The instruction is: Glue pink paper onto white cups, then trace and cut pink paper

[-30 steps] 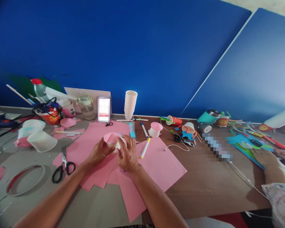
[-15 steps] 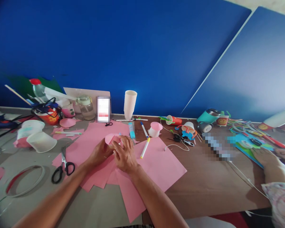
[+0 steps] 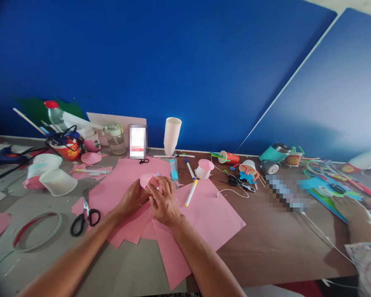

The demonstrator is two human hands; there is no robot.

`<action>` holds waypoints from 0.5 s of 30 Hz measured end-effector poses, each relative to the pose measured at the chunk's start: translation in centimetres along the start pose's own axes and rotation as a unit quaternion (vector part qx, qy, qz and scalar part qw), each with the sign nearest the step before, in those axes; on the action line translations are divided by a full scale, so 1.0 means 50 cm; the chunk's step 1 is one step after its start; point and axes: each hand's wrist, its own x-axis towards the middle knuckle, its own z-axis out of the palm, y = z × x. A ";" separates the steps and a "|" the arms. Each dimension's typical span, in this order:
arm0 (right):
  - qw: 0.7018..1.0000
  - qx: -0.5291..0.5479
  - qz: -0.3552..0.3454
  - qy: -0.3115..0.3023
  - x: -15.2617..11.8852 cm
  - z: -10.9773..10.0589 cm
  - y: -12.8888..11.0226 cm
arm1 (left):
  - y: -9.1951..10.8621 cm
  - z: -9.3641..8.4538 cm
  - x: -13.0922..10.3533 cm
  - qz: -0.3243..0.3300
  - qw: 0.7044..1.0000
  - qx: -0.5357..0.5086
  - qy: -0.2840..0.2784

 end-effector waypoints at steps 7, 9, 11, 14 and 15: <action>0.999 -0.015 -0.023 0.029 0.003 0.000 -0.003 | -0.018 0.003 -0.005 0.049 0.980 0.193 -0.002; 0.999 -0.016 -0.027 0.034 0.004 0.000 -0.003 | -0.018 0.002 -0.004 0.065 0.974 0.216 -0.018; 0.999 -0.017 -0.028 0.037 0.004 0.000 -0.003 | -0.019 0.000 -0.003 0.091 0.966 0.241 -0.025; 0.999 -0.020 -0.028 0.038 0.004 0.001 -0.002 | -0.020 -0.001 0.000 0.110 0.959 0.260 -0.022; 0.999 -0.021 -0.029 0.038 0.004 0.001 -0.001 | -0.020 -0.001 0.000 0.109 0.959 0.259 -0.021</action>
